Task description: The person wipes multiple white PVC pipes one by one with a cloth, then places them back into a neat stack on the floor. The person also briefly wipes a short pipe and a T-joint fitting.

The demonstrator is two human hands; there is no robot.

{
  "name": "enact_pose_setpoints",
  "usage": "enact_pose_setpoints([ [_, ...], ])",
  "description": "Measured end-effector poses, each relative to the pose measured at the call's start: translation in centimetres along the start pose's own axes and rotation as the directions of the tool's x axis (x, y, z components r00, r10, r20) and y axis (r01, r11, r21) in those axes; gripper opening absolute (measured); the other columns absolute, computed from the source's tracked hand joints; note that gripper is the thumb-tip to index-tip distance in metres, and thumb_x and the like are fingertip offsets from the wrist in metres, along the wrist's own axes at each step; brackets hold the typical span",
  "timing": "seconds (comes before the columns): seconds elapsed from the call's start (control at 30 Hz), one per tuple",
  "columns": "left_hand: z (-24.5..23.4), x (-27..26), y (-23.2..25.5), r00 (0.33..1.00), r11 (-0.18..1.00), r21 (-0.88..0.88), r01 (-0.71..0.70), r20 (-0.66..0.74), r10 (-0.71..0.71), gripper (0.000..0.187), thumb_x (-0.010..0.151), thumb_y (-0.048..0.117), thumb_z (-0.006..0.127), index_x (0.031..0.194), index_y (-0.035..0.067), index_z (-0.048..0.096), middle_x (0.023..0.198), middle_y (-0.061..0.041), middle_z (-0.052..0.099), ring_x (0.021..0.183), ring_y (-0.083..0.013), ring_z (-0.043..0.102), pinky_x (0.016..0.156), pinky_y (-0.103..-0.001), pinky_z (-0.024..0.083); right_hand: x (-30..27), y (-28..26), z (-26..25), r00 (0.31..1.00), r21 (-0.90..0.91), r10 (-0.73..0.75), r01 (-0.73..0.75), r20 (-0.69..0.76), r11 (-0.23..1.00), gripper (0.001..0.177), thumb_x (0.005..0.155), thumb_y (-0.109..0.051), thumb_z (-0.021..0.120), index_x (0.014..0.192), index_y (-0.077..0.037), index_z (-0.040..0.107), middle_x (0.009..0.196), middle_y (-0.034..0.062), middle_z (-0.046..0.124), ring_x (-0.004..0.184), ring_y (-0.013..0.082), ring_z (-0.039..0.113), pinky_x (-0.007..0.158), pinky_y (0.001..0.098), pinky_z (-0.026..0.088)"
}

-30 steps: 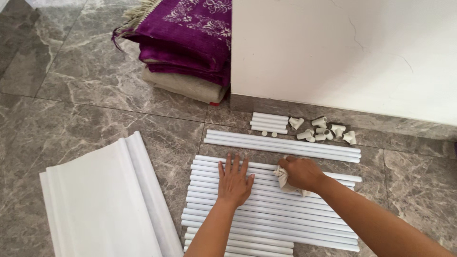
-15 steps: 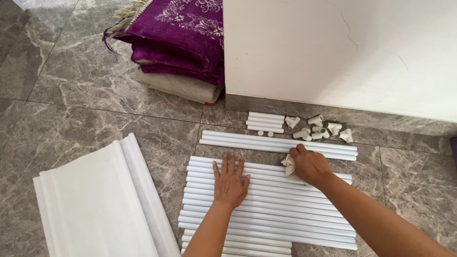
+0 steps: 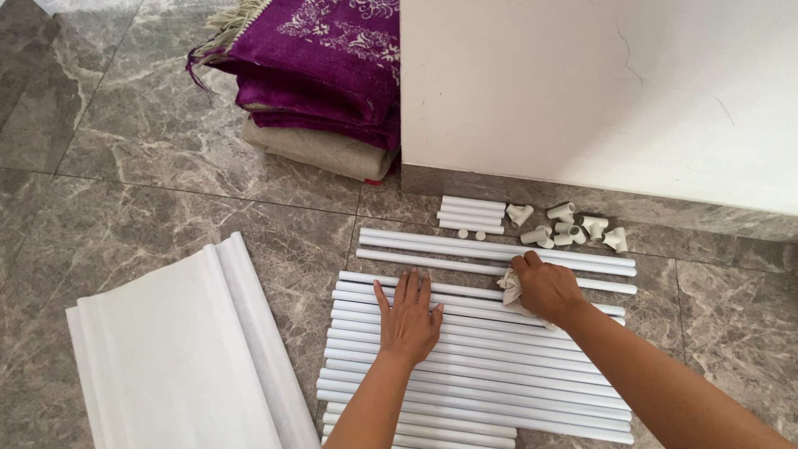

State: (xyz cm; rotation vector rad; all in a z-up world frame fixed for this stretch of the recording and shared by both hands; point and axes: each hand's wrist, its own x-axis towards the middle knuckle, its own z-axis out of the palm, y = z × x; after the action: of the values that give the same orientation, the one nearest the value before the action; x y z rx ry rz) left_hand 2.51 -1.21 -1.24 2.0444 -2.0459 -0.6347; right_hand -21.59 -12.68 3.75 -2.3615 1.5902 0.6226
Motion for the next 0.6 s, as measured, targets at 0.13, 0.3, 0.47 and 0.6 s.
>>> enact_pose_setpoints([
  [0.13, 0.0, 0.0, -0.1, 1.0, 1.0, -0.001, 0.004, 0.011, -0.004, 0.059, 0.102, 0.04, 0.045, 0.148, 0.004, 0.042, 0.158, -0.017, 0.034, 0.15, -0.0306, 0.024, 0.117, -0.072, -0.004, 0.4, 0.3, 0.7, 0.999, 0.024, -0.024, 0.025, -0.044, 0.999, 0.049, 0.074, -0.008, 0.077, 0.121, -0.008, 0.061, 0.122, 0.0134, 0.061, 0.091, 0.0313, 0.073, 0.078, 0.0412, 0.062],
  [0.3, 0.1, 0.0, -0.1, 1.0, 1.0, -0.026, 0.01, 0.023, -0.009, 0.059, 0.101, 0.039, 0.045, 0.148, 0.003, 0.041, 0.158, -0.017, 0.035, 0.148, -0.0314, 0.024, 0.117, -0.071, -0.004, 0.4, 0.7, 1.3, 0.994, 0.017, -0.055, 0.057, -0.097, 0.998, 0.044, 0.077, -0.008, 0.074, 0.118, -0.006, 0.06, 0.112, 0.0127, 0.066, 0.084, 0.0316, 0.074, 0.071, 0.0423, 0.062],
  [0.47, -1.7, -0.5, 0.6, 0.995, 0.994, -0.112, -0.018, -0.095, 0.007, 0.055, 0.099, 0.034, 0.052, 0.143, 0.0, 0.047, 0.152, -0.018, 0.043, 0.146, -0.0333, 0.031, 0.12, -0.066, 0.006, -1.4, 1.5, 0.0, 0.986, 0.055, -0.087, 0.096, -0.141, 0.994, 0.046, 0.073, -0.005, 0.074, 0.116, -0.006, 0.058, 0.108, 0.0122, 0.068, 0.079, 0.0316, 0.074, 0.066, 0.0428, 0.062],
  [0.6, -5.4, -0.7, 3.5, 0.999, 0.95, -0.312, 0.023, -0.037, -0.036, 0.054, 0.097, 0.034, 0.06, 0.139, 0.001, 0.05, 0.147, -0.018, 0.05, 0.142, -0.0341, 0.038, 0.12, -0.056, 0.024, -4.6, 0.5, -4.1, 0.977, 0.155, -0.055, 0.089, -0.207, 0.984, 0.045, 0.074, -0.009, 0.076, 0.115, -0.006, 0.057, 0.107, 0.0136, 0.069, 0.08, 0.0322, 0.074, 0.068, 0.0452, 0.061],
])
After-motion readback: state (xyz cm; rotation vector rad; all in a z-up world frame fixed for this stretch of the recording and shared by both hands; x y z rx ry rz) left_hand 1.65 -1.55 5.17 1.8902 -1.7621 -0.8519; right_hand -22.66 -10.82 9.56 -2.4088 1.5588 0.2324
